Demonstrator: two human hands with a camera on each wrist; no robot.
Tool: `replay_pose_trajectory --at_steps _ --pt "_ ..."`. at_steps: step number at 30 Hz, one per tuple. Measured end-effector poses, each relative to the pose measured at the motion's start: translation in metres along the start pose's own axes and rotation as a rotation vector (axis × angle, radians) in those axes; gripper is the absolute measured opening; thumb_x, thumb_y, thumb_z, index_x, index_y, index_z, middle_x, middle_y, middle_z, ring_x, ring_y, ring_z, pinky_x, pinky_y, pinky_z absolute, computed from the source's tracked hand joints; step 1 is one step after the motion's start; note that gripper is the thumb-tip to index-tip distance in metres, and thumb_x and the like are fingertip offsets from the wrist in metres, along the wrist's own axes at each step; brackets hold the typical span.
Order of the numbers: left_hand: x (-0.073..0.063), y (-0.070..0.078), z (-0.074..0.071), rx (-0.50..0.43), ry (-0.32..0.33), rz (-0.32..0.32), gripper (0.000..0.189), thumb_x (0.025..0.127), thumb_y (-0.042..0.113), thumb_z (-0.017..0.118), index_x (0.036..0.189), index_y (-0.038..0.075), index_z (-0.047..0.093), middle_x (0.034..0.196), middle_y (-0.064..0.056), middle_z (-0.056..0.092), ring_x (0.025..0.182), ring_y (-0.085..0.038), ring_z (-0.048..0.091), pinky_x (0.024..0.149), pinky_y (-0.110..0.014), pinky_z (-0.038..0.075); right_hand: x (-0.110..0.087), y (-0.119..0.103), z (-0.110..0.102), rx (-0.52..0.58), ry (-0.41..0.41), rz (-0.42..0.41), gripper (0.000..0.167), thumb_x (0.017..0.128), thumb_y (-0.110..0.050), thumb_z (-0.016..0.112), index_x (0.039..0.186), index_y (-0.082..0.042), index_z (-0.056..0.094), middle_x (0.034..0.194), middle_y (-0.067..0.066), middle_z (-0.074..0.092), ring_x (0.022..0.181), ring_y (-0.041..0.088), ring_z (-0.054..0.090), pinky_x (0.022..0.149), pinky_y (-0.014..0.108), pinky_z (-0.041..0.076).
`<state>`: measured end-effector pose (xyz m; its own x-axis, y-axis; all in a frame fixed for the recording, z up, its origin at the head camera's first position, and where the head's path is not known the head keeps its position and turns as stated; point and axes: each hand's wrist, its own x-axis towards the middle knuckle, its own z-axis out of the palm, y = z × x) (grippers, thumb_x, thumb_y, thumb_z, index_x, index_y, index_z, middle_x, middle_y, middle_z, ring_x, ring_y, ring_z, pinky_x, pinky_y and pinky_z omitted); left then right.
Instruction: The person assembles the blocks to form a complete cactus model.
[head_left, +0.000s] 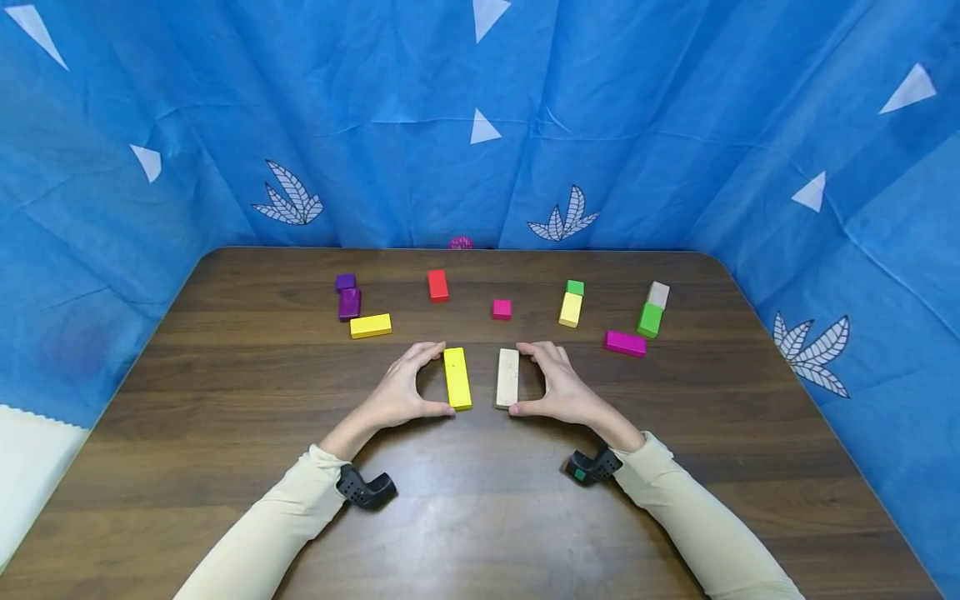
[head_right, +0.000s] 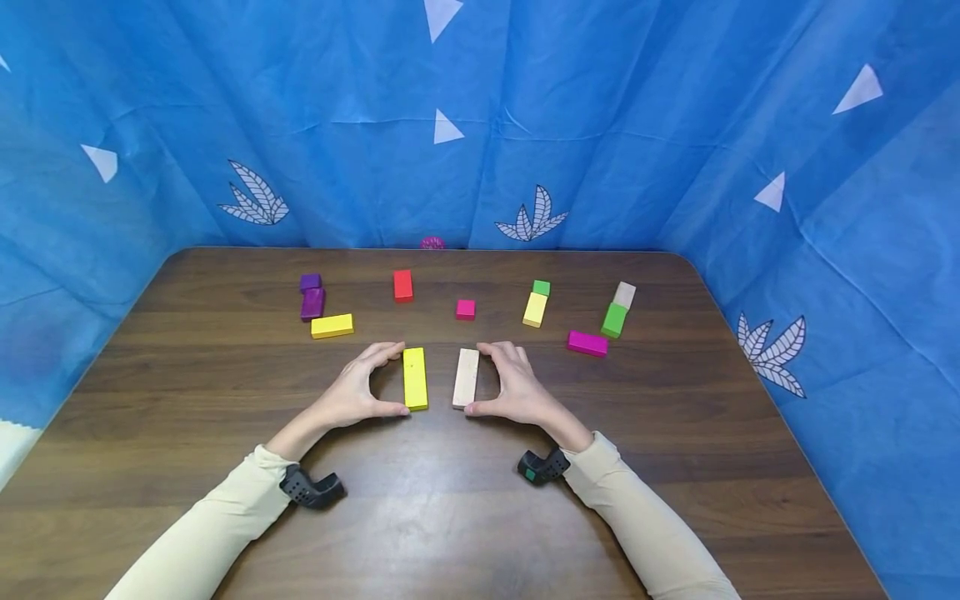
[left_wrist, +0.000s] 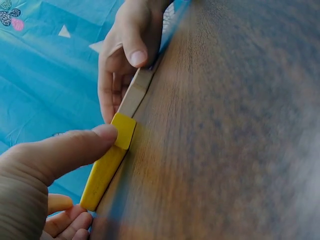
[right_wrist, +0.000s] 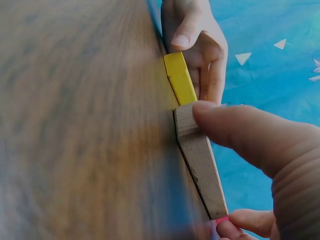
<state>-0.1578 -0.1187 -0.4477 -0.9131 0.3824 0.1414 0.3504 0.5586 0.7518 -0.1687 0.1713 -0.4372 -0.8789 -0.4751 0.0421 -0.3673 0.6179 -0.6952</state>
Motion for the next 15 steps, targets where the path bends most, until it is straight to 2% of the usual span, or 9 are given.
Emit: replay_pose_trajectory --at_steps 15 --pt "-0.0010 0.0077 0.0008 0.006 0.025 0.014 0.092 0.062 0.026 0.090 0.139 -0.003 0.050 0.139 -0.016 0.052 0.130 -0.034 0.050 0.107 -0.056 0.039 -0.0036 0.0003 -0.0034 -0.020 0.023 -0.026 0.090 0.067 -0.033 0.088 0.142 -0.004 0.046 0.136 0.014 0.050 0.124 0.031 0.040 0.102 0.052 0.039"
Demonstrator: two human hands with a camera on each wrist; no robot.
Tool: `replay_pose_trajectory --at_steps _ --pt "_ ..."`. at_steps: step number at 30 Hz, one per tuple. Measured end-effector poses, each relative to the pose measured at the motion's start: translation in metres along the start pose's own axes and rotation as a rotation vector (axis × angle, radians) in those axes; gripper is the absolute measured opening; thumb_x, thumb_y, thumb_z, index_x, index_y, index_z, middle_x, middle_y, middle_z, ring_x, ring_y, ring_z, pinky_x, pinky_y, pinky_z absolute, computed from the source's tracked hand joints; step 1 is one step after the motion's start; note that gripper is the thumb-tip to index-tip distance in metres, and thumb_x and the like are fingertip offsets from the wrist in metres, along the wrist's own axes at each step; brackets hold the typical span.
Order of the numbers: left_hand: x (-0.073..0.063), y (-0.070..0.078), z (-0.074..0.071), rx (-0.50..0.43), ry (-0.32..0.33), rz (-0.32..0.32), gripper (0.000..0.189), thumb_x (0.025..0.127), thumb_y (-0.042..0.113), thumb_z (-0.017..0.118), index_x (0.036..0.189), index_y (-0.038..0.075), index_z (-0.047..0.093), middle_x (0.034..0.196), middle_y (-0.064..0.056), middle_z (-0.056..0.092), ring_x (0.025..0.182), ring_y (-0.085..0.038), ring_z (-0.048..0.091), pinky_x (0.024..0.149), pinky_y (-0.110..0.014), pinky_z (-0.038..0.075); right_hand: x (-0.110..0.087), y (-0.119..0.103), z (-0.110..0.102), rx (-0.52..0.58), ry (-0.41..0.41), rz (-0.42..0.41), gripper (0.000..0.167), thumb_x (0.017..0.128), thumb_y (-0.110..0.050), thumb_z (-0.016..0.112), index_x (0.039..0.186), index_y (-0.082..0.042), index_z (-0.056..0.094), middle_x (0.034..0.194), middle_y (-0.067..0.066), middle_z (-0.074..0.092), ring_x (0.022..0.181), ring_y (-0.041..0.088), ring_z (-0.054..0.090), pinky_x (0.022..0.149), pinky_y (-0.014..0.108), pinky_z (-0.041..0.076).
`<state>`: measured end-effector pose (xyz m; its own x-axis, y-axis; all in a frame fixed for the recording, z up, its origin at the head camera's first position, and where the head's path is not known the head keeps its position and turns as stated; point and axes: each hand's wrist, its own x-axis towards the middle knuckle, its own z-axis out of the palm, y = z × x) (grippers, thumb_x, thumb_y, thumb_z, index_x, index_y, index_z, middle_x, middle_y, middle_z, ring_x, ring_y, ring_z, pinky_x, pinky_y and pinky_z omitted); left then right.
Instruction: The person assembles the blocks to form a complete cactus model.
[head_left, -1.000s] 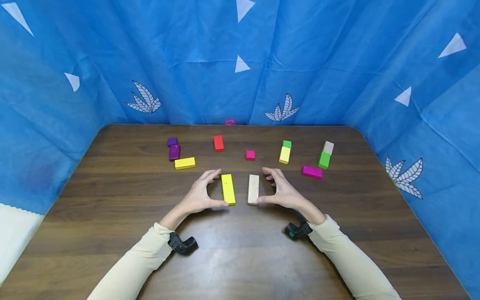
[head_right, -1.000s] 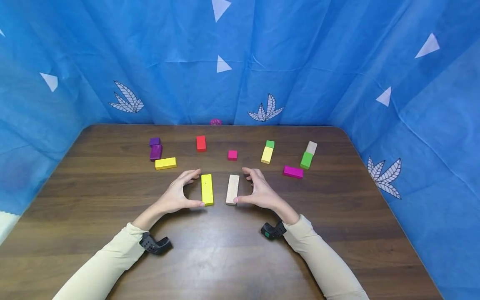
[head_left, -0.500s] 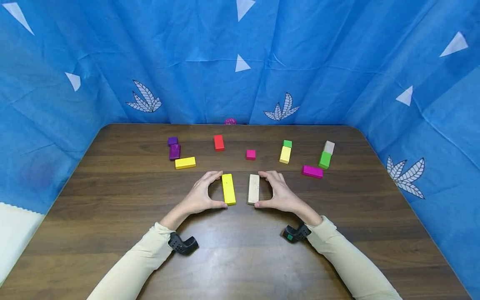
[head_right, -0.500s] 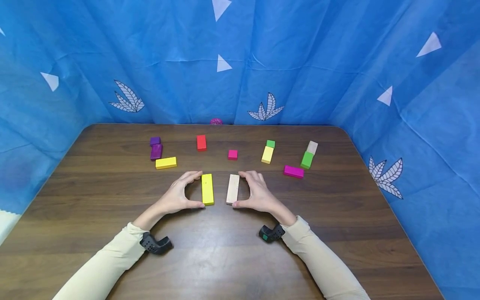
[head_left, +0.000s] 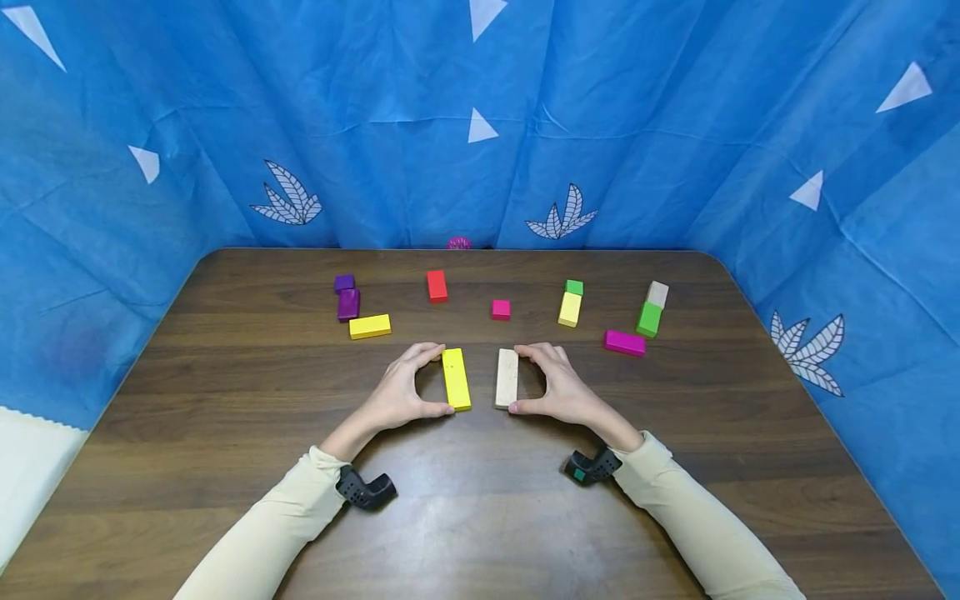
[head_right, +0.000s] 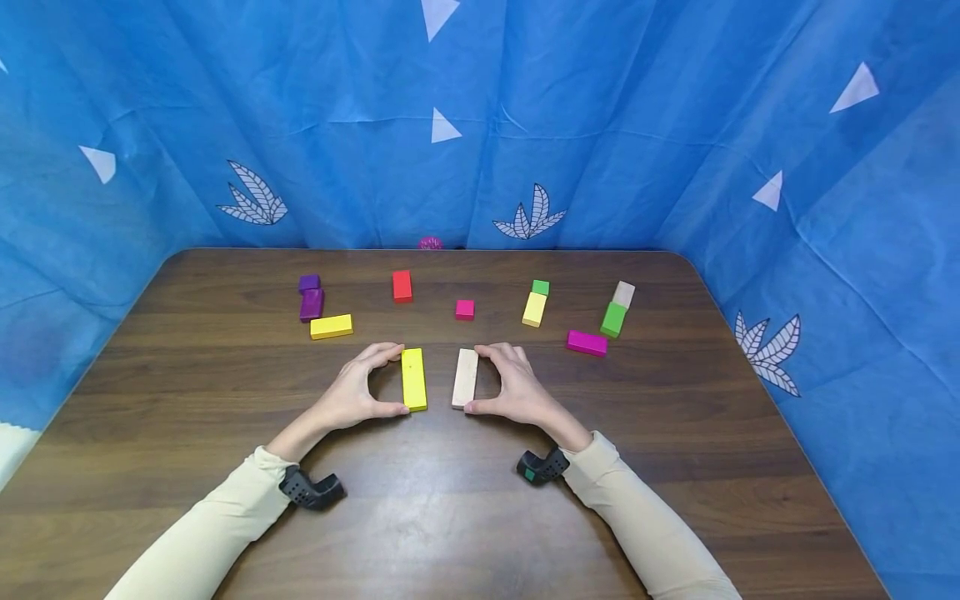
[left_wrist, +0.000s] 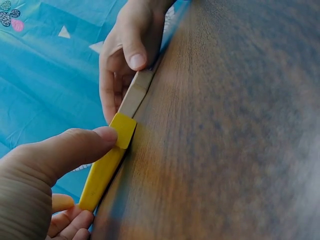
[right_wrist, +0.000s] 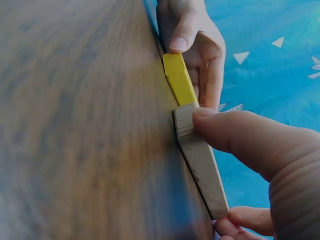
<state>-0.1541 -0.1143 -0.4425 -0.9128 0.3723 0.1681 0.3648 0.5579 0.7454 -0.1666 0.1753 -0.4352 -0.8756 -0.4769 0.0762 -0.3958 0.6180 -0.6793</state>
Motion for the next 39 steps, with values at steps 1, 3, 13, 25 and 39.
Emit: replay_pose_trajectory --at_steps 1,3,13,25,39 --pt "0.000 0.000 0.000 0.001 0.001 0.001 0.092 0.062 0.026 0.090 0.139 -0.003 0.050 0.139 -0.016 0.052 0.130 -0.034 0.050 0.107 -0.055 0.039 0.000 0.000 0.000 -0.009 -0.003 -0.001 0.092 0.067 -0.034 0.088 0.143 -0.004 0.046 0.137 0.014 0.050 0.125 0.031 0.040 0.103 0.052 0.039" --pt "0.000 0.000 0.000 0.001 0.001 0.003 0.092 0.062 0.026 0.090 0.139 -0.003 0.050 0.139 -0.016 0.053 0.129 -0.034 0.051 0.107 -0.055 0.040 -0.001 0.000 0.000 -0.023 -0.009 -0.005 0.094 0.067 -0.035 0.088 0.144 -0.005 0.045 0.138 0.014 0.049 0.127 0.032 0.039 0.104 0.054 0.039" --pt "-0.003 0.003 0.000 0.009 0.010 0.003 0.091 0.061 0.027 0.090 0.138 -0.001 0.052 0.139 -0.015 0.053 0.128 -0.034 0.052 0.105 -0.055 0.041 -0.002 0.000 0.000 -0.054 0.008 -0.015 0.092 0.066 -0.036 0.088 0.142 -0.006 0.047 0.138 0.013 0.050 0.127 0.031 0.041 0.103 0.053 0.040" --pt "-0.006 0.005 0.002 -0.021 0.026 0.013 0.090 0.060 0.026 0.090 0.138 -0.002 0.053 0.138 -0.015 0.054 0.122 -0.031 0.056 0.102 -0.052 0.044 -0.005 0.000 0.001 -0.051 0.032 -0.030 0.089 0.060 -0.037 0.089 0.134 -0.004 0.052 0.129 0.010 0.055 0.117 0.026 0.046 0.099 0.048 0.042" --pt "-0.029 0.017 0.009 -0.011 0.007 0.032 0.090 0.059 0.029 0.090 0.137 0.000 0.054 0.137 -0.012 0.055 0.125 -0.030 0.055 0.101 -0.055 0.043 -0.011 -0.007 -0.003 -0.017 0.064 -0.035 0.089 0.059 -0.037 0.089 0.133 -0.004 0.053 0.128 0.011 0.056 0.118 0.027 0.047 0.101 0.049 0.042"
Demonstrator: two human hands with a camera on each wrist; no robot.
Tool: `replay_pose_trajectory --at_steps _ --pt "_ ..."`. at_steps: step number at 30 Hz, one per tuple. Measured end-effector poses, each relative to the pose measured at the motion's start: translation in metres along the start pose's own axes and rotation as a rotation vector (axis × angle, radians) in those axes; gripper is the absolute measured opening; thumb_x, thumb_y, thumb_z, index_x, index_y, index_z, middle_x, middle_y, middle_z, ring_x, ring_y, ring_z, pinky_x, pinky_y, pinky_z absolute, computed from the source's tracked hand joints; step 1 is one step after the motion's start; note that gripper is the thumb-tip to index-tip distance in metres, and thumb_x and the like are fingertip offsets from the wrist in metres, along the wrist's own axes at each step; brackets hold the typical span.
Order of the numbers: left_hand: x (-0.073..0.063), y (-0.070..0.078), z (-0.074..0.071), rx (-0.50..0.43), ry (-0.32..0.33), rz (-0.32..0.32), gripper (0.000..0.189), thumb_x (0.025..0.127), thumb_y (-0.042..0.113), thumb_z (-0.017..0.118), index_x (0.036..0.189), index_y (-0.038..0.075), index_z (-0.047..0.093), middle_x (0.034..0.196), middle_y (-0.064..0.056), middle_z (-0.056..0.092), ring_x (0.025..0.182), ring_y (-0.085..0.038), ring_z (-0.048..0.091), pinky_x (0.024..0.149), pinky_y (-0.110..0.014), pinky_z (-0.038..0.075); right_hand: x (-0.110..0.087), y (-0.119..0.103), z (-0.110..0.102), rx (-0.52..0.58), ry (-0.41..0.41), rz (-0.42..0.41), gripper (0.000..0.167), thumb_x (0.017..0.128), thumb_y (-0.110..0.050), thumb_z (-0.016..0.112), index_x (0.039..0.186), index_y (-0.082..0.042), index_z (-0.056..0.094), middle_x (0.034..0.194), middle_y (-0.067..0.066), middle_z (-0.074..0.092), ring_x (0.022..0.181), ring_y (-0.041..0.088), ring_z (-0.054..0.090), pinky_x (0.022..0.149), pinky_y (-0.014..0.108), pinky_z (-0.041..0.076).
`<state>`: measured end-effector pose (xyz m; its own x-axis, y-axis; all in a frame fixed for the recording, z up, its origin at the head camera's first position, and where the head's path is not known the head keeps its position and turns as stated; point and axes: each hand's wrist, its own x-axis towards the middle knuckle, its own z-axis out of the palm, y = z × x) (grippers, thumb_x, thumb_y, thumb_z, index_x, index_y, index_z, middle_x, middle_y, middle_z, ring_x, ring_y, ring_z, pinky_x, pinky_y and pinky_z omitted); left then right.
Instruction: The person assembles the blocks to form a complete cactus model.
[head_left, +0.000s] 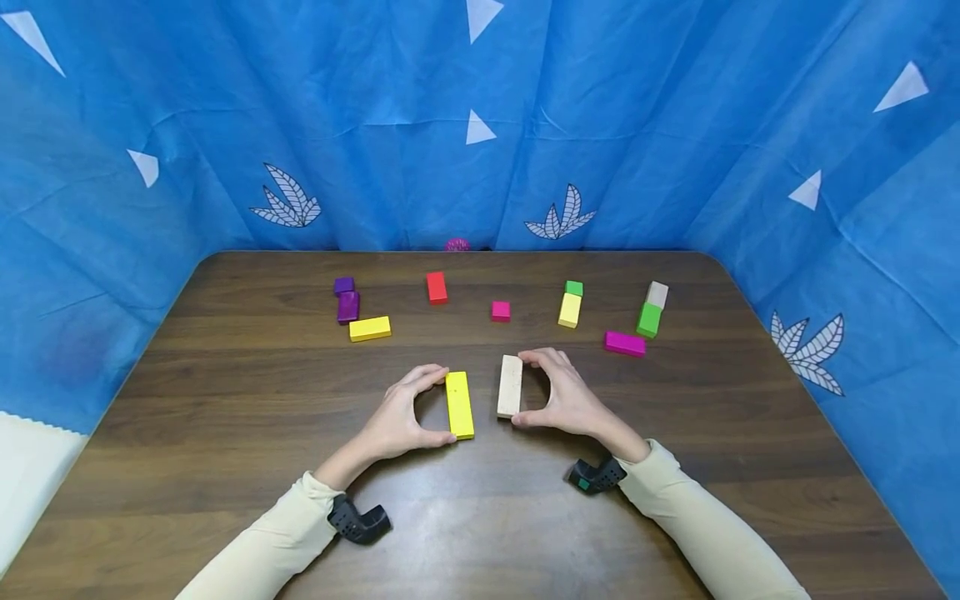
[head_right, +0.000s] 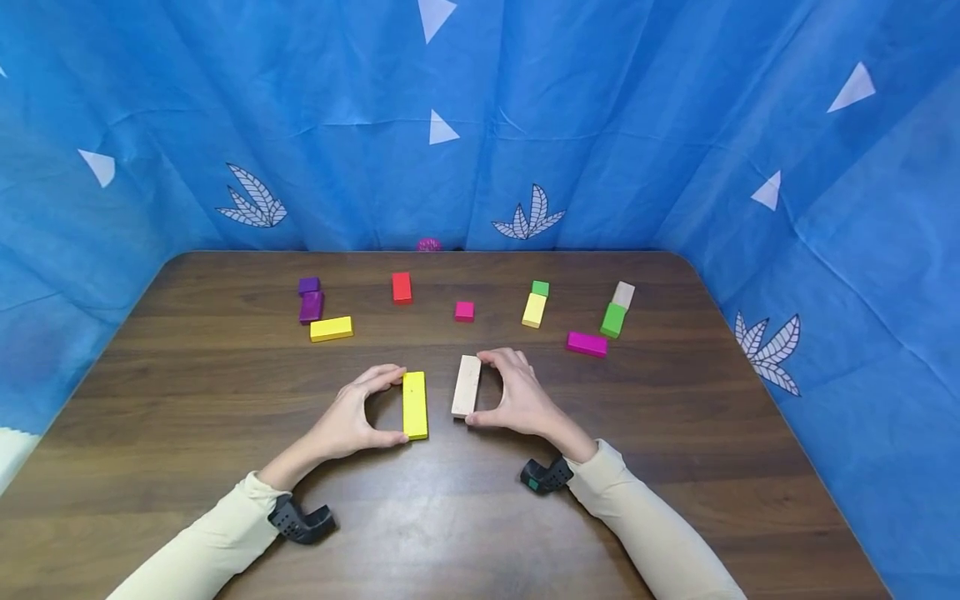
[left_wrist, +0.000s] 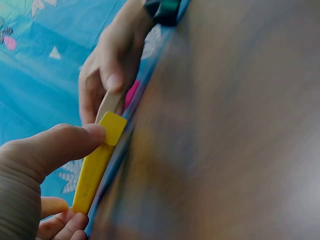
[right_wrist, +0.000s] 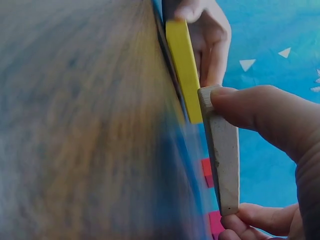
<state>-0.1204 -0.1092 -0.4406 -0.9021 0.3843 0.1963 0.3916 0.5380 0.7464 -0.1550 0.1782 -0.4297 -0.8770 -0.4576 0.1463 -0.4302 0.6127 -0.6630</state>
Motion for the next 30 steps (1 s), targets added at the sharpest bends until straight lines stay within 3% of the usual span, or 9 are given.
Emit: replay_pose_trajectory --at_steps 4,10,15,20,30 --pt "-0.014 0.012 0.005 -0.002 -0.008 0.025 0.090 0.058 0.031 0.091 0.136 0.001 0.056 0.135 -0.010 0.056 0.125 -0.030 0.055 0.100 -0.058 0.042 0.006 -0.002 -0.001 0.006 0.000 -0.013 0.088 0.059 -0.035 0.089 0.132 -0.002 0.054 0.126 0.012 0.057 0.114 0.026 0.050 0.098 0.046 0.045" --pt "-0.026 0.026 0.019 -0.015 -0.037 0.055 0.089 0.058 0.030 0.092 0.135 0.001 0.056 0.135 -0.008 0.056 0.125 -0.026 0.056 0.100 -0.052 0.046 0.017 -0.003 0.002 0.029 -0.032 -0.007 0.088 0.061 -0.032 0.090 0.133 0.000 0.053 0.125 0.014 0.056 0.111 0.024 0.055 0.093 0.042 0.050" --pt "-0.031 0.034 0.026 -0.031 -0.080 0.053 0.090 0.060 0.029 0.091 0.137 0.002 0.054 0.138 -0.008 0.053 0.126 -0.026 0.054 0.101 -0.051 0.046 0.024 -0.004 0.007 0.027 -0.081 0.001 0.086 0.063 -0.030 0.090 0.134 -0.001 0.052 0.125 0.013 0.055 0.109 0.023 0.057 0.089 0.038 0.050" --pt "-0.032 0.036 0.029 -0.004 -0.080 0.088 0.091 0.060 0.030 0.091 0.138 0.001 0.053 0.138 -0.008 0.053 0.124 -0.025 0.055 0.099 -0.048 0.049 0.029 -0.006 0.010 0.032 -0.132 -0.010 0.087 0.065 -0.030 0.089 0.137 -0.003 0.050 0.126 0.011 0.054 0.108 0.023 0.057 0.086 0.034 0.048" --pt "-0.032 0.036 0.030 0.024 -0.084 0.107 0.091 0.061 0.027 0.091 0.137 -0.001 0.052 0.138 -0.009 0.052 0.123 -0.026 0.056 0.099 -0.047 0.049 0.031 -0.003 0.009 0.047 -0.204 -0.062 0.090 0.069 -0.031 0.089 0.143 -0.001 0.045 0.134 0.012 0.051 0.115 0.024 0.055 0.094 0.042 0.048"
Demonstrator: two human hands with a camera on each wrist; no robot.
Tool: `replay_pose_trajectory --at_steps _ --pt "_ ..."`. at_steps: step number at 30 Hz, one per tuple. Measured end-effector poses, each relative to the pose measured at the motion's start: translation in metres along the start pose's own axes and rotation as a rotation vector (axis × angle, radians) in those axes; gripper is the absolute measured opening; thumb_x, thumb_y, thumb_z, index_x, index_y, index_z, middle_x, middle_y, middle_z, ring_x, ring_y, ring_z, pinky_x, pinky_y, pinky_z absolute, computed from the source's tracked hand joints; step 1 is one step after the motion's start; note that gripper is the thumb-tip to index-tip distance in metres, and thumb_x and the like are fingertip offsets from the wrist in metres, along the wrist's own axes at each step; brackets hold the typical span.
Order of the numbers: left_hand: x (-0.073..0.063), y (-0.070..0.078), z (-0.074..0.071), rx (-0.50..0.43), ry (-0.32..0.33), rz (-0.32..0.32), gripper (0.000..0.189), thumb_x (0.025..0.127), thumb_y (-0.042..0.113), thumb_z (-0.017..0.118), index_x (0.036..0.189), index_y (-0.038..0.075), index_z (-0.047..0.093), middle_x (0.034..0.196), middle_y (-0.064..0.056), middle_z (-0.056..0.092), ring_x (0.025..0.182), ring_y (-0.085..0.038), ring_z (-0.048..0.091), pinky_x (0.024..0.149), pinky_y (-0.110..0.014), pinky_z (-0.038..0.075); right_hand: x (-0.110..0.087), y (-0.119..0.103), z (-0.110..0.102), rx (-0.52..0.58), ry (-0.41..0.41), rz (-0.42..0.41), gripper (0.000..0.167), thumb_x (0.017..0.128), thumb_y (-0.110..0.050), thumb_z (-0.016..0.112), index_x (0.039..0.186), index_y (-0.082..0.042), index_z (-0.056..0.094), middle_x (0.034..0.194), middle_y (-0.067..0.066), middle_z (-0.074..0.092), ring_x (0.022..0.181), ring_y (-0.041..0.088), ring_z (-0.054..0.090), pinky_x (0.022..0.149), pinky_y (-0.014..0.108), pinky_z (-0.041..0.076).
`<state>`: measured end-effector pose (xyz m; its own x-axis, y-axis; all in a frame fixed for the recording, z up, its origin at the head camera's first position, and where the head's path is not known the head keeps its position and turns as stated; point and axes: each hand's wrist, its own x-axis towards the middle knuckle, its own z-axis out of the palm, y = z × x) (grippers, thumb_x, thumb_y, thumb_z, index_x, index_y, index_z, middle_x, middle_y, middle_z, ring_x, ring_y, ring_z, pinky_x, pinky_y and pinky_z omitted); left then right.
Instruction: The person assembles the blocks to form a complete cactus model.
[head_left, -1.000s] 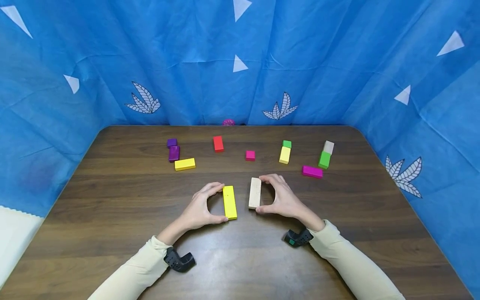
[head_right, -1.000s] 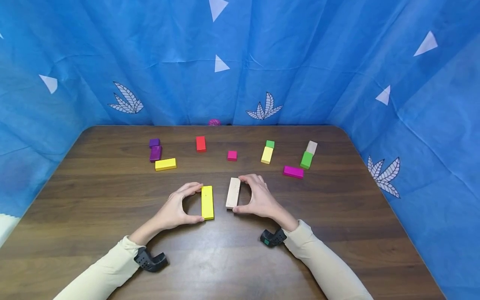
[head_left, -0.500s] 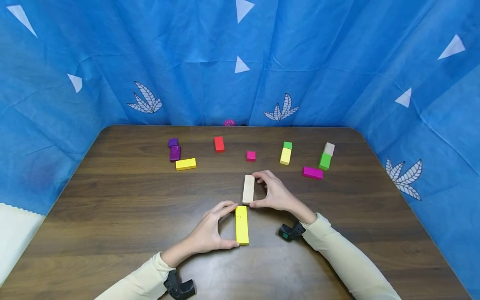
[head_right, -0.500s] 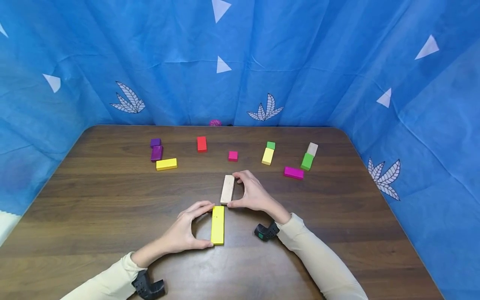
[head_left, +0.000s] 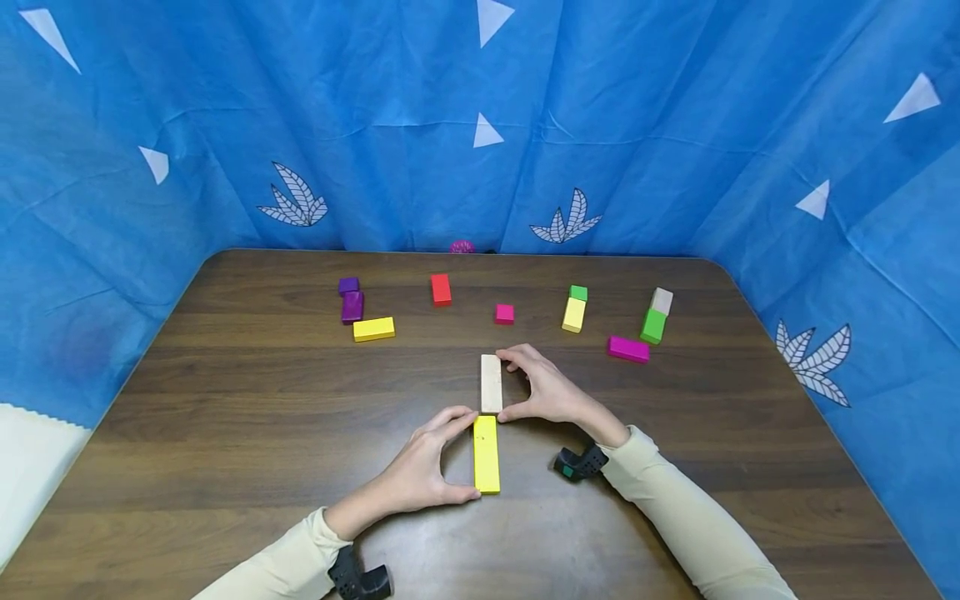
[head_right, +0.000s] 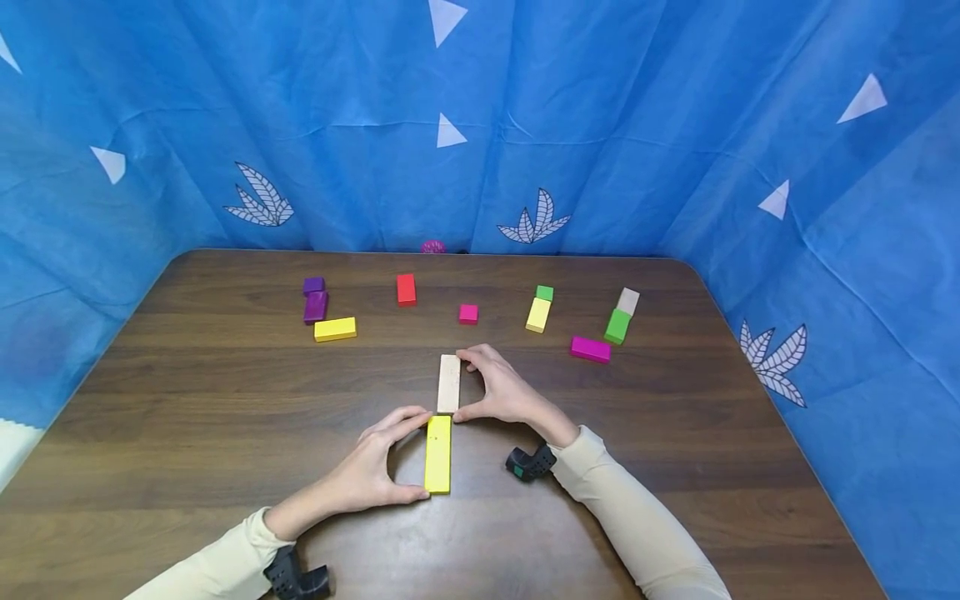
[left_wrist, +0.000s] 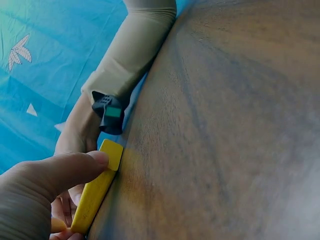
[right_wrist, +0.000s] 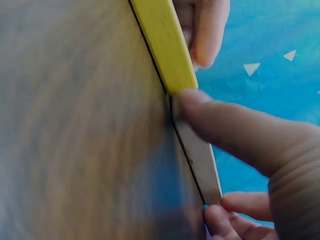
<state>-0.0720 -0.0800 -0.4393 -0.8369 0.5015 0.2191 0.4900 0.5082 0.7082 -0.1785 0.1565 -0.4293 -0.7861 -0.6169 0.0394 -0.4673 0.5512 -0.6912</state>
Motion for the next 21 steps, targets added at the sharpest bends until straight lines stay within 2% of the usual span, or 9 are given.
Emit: replay_pose_trajectory --at_steps 7,21 --pt "0.0000 -0.0002 0.0002 0.006 -0.002 0.011 0.091 0.061 0.028 0.091 0.138 -0.002 0.052 0.138 -0.009 0.053 0.125 -0.026 0.055 0.100 -0.047 0.049 -0.0004 0.0032 -0.0006 0.037 -0.018 -0.011 0.080 0.079 -0.028 0.082 0.145 -0.002 0.045 0.136 0.012 0.050 0.116 0.024 0.055 0.098 0.043 0.047" --pt "0.0003 -0.0045 0.0017 0.006 0.003 0.042 0.089 0.063 0.030 0.091 0.136 -0.002 0.054 0.135 -0.007 0.051 0.123 -0.021 0.054 0.100 -0.043 0.049 -0.0001 0.0007 0.0066 0.006 0.015 -0.003 0.079 0.079 -0.031 0.082 0.144 -0.004 0.047 0.135 0.011 0.052 0.115 0.022 0.054 0.099 0.044 0.046"
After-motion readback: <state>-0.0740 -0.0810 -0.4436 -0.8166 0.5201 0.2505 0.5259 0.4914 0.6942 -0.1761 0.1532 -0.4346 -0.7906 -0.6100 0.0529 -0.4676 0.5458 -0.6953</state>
